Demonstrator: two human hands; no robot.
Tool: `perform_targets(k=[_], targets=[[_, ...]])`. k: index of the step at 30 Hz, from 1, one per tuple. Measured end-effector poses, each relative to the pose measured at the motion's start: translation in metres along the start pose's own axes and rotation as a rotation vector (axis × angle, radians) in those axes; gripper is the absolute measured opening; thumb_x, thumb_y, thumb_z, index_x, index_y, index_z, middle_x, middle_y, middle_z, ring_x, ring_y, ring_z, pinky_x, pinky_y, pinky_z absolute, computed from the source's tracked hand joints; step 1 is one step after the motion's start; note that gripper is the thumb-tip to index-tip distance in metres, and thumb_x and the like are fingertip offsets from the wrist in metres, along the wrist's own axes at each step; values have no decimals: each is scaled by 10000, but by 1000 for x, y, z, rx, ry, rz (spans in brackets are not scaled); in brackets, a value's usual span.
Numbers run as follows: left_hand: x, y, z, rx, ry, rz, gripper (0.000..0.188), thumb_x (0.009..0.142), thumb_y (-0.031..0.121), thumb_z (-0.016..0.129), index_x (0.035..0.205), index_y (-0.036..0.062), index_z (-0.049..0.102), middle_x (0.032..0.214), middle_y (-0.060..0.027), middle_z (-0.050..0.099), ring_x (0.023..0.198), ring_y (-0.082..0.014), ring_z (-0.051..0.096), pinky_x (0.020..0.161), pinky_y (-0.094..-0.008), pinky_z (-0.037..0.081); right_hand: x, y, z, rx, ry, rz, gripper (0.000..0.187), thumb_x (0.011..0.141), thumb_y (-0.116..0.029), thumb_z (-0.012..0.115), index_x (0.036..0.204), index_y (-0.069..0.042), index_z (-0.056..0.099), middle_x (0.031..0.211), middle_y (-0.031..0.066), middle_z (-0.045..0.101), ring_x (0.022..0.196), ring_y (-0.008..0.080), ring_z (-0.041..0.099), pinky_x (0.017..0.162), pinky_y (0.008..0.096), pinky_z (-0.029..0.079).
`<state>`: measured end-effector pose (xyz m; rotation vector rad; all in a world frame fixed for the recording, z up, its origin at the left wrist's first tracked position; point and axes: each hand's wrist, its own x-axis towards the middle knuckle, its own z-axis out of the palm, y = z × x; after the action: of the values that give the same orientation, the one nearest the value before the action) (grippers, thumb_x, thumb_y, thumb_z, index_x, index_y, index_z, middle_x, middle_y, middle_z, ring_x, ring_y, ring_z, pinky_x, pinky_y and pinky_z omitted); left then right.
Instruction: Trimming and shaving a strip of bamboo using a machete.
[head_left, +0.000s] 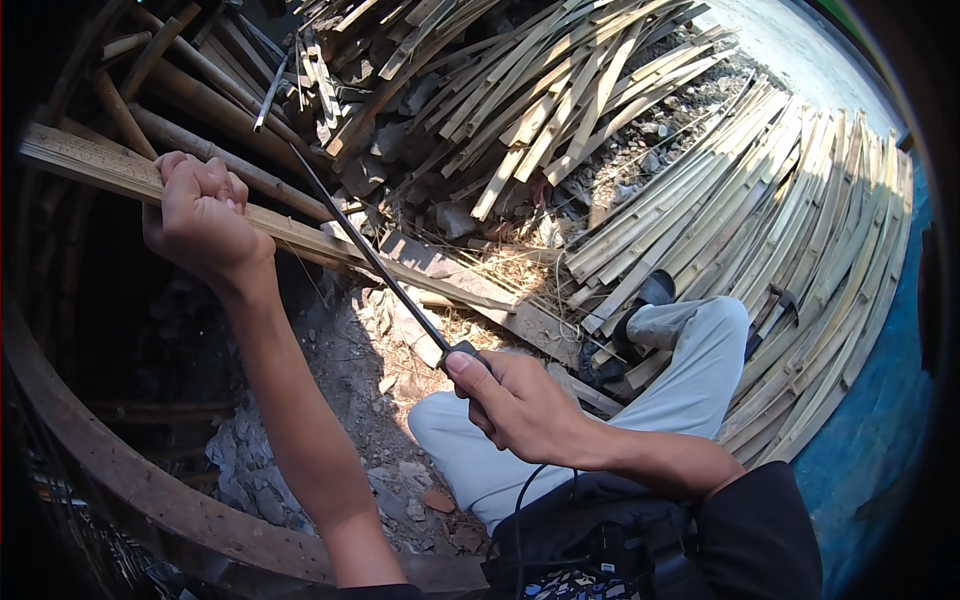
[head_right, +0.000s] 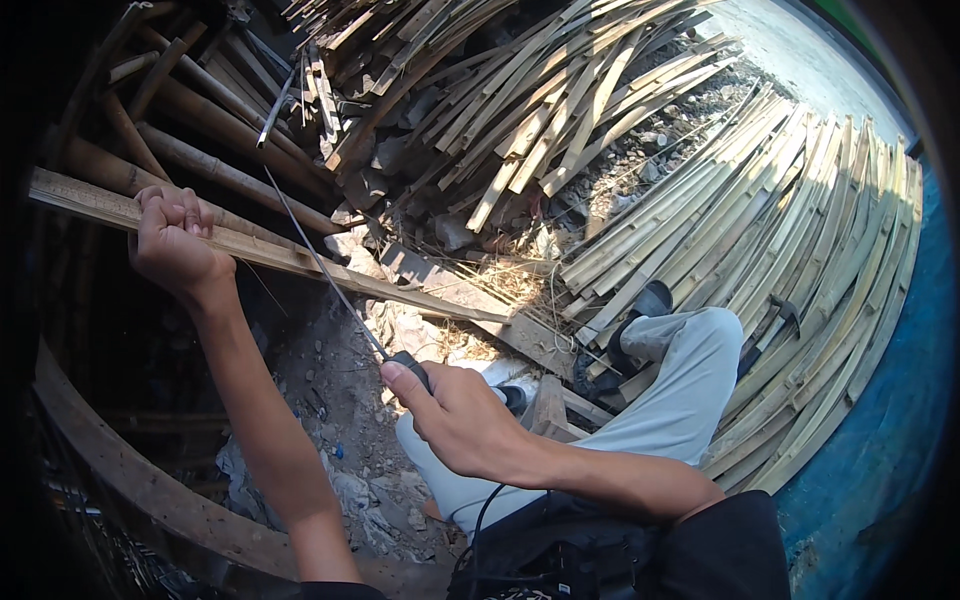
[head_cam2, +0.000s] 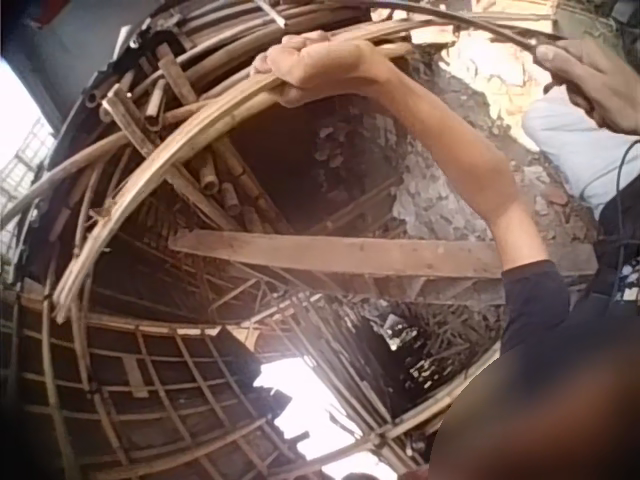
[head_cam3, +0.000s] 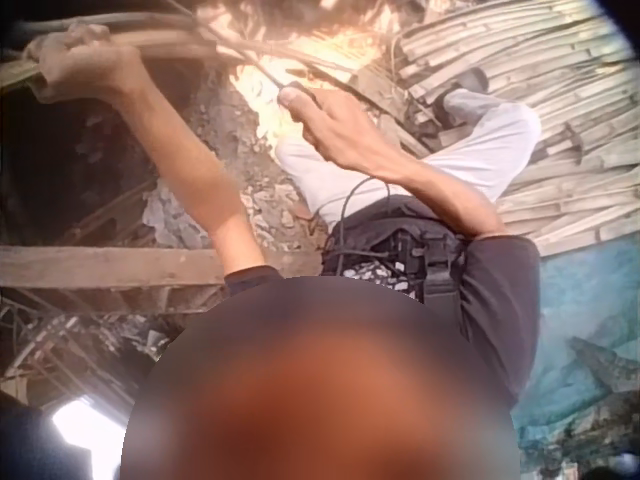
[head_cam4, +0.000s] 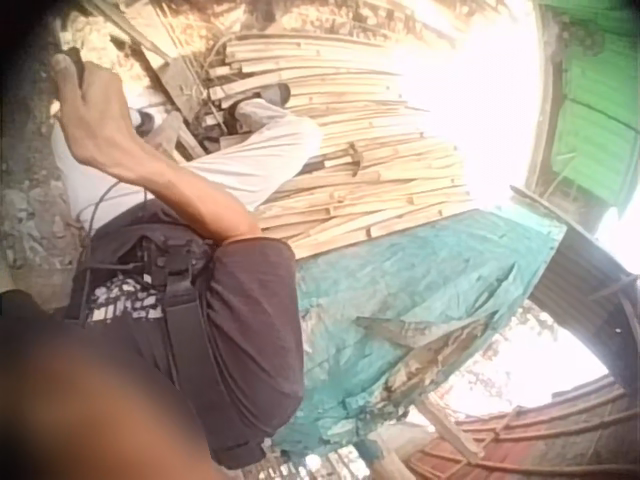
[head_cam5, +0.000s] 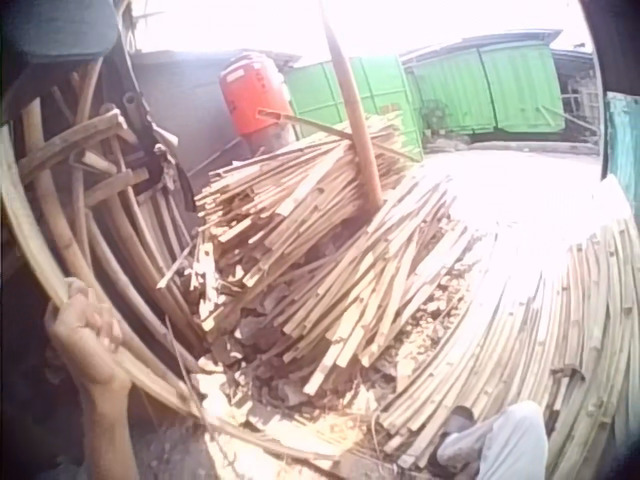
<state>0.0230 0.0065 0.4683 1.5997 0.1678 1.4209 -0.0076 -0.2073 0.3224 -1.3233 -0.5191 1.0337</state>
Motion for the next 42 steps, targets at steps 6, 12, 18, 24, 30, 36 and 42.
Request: perform_targets(k=[6,12,18,24,30,36,42], targets=[[0,-6,3,-74,32,-5,218,698,-48,394,550,86,308,530,21,282,436,-61,256,419,-221,217,-31,18,-37,-36,-47,250,560,976,-516,405,715,-32,508,523,1,457,446,76,441,425,265,355],[4,-6,2,-84,22,32,197,732,-33,408,588,85,343,529,34,298,443,-45,277,422,-215,227,-49,-7,-41,120,-78,250,538,982,-492,411,716,-33,501,509,-13,430,439,69,449,427,244,351],[-2,-9,8,-128,-23,-3,209,761,-28,418,608,94,345,515,47,278,420,-32,252,405,-201,216,-32,23,-50,-18,-35,333,546,980,-498,411,704,-36,497,506,-8,447,416,75,437,396,240,340],[-1,-3,22,-107,-16,27,225,749,-26,389,580,103,316,507,46,265,412,-32,229,401,-201,205,-30,25,-33,219,-32,196,547,978,-503,408,686,-49,497,496,-13,429,405,67,424,379,228,333],[6,-8,-4,-109,-17,6,208,721,-28,400,581,98,310,522,41,266,427,-46,234,405,-203,209,3,65,-13,-185,89,-148,633,971,-511,402,614,0,511,477,49,447,447,146,435,465,349,371],[1,-3,-21,-84,-14,-56,166,647,-37,365,614,107,288,540,16,235,420,-80,231,404,-220,229,-19,10,-14,-212,18,-86,653,970,-510,404,611,27,501,465,101,435,450,201,419,478,402,345],[-8,2,-17,-71,-9,-22,147,627,-30,366,608,103,308,540,14,242,417,-82,219,410,-213,249,-15,52,-19,-179,-14,271,568,975,-507,418,671,-35,505,513,0,463,447,88,460,429,277,361]])
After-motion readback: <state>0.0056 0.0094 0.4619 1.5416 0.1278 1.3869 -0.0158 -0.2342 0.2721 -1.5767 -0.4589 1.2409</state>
